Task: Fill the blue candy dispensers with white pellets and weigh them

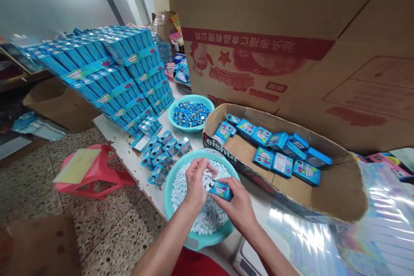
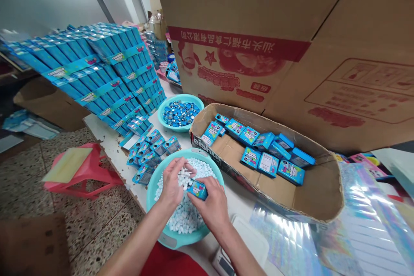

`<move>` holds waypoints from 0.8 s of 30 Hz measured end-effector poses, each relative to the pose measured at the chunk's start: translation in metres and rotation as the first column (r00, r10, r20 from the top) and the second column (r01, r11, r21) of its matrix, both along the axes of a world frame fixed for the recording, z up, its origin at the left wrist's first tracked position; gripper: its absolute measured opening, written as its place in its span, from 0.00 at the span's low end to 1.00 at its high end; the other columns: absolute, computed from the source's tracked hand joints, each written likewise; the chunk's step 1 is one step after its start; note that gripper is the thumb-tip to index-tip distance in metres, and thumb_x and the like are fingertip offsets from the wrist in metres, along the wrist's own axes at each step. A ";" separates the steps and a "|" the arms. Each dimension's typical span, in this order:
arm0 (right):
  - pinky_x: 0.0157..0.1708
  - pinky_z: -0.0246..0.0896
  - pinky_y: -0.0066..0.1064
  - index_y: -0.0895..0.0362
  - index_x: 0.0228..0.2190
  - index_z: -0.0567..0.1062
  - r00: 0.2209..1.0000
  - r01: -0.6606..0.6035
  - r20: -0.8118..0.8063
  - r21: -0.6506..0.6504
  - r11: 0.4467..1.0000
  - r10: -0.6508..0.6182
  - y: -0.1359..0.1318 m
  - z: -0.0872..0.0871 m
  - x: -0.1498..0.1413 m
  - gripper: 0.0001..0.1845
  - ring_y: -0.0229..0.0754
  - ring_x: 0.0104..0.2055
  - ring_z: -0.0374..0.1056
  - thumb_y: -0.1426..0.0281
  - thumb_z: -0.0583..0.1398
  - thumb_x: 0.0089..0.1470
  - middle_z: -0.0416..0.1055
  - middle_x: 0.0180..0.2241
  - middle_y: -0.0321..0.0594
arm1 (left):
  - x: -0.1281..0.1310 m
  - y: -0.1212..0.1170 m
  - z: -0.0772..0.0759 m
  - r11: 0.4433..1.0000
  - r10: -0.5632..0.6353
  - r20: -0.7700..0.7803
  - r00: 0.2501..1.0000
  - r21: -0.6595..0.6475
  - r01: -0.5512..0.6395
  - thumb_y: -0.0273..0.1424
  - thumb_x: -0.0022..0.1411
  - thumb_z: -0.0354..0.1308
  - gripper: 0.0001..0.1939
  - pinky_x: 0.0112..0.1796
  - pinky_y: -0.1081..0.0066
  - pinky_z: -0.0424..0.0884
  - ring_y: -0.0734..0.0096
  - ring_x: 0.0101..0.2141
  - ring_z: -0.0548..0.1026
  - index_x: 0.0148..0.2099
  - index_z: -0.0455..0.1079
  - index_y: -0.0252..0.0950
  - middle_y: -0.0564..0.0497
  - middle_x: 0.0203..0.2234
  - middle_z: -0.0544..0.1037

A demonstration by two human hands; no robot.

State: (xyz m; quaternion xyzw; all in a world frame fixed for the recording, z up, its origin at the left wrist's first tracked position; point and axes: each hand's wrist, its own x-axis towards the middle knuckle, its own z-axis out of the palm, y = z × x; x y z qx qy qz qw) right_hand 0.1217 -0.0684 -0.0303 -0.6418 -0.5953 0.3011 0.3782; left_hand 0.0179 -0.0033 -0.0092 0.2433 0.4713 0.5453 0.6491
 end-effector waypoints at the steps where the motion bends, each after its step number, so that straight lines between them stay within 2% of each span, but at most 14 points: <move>1: 0.41 0.61 0.38 0.53 0.36 0.73 1.000 0.000 -0.001 -0.001 1.000 0.000 0.000 0.000 0.000 0.13 0.49 0.39 0.67 0.65 0.64 0.45 0.72 0.35 0.40 | 0.000 0.000 0.000 1.000 -0.006 -0.004 1.000 0.004 0.006 0.40 0.50 0.62 0.14 0.26 0.74 0.65 0.74 0.21 0.70 0.26 0.66 0.34 0.54 0.18 0.71; 7: 0.39 0.62 0.36 0.54 0.35 0.74 1.000 0.018 -0.009 0.021 1.000 -0.018 0.002 0.002 0.001 0.14 0.48 0.39 0.69 0.66 0.65 0.43 0.73 0.34 0.39 | 0.002 0.001 0.005 1.000 -0.012 0.005 1.000 0.012 0.012 0.41 0.49 0.62 0.15 0.25 0.74 0.65 0.75 0.21 0.70 0.26 0.66 0.33 0.54 0.20 0.71; 11: 0.40 0.63 0.37 0.54 0.36 0.74 0.999 0.021 -0.029 0.020 1.000 -0.021 0.003 0.000 0.001 0.14 0.48 0.39 0.69 0.66 0.65 0.44 0.73 0.35 0.40 | 0.003 0.001 0.004 0.999 -0.021 -0.034 0.999 0.028 0.022 0.42 0.52 0.60 0.15 0.25 0.74 0.64 0.75 0.20 0.67 0.26 0.67 0.34 0.54 0.15 0.68; 17: 0.38 0.64 0.36 0.53 0.35 0.75 0.998 0.042 -0.044 0.054 0.998 -0.040 0.001 0.004 -0.001 0.13 0.48 0.38 0.69 0.65 0.65 0.45 0.73 0.34 0.40 | 0.003 -0.002 0.008 0.999 -0.012 -0.041 0.999 0.040 0.014 0.37 0.50 0.61 0.11 0.26 0.75 0.63 0.77 0.21 0.67 0.26 0.68 0.34 0.55 0.19 0.69; 21: 0.40 0.63 0.38 0.53 0.37 0.75 0.998 0.054 -0.052 0.119 0.991 -0.048 0.000 0.006 -0.001 0.14 0.48 0.40 0.69 0.64 0.65 0.45 0.74 0.36 0.42 | 0.005 -0.005 0.012 0.992 -0.006 -0.089 0.996 0.126 0.017 0.37 0.53 0.60 0.11 0.31 0.74 0.64 0.75 0.23 0.68 0.26 0.67 0.34 0.54 0.18 0.70; 24: 0.40 0.64 0.38 0.53 0.36 0.75 0.996 0.055 -0.073 0.095 0.994 -0.048 0.002 0.002 -0.002 0.13 0.48 0.39 0.70 0.65 0.65 0.45 0.74 0.36 0.41 | 0.006 -0.005 0.010 0.996 -0.007 -0.082 0.997 0.094 0.015 0.36 0.52 0.60 0.11 0.28 0.74 0.64 0.75 0.21 0.68 0.25 0.66 0.35 0.55 0.17 0.69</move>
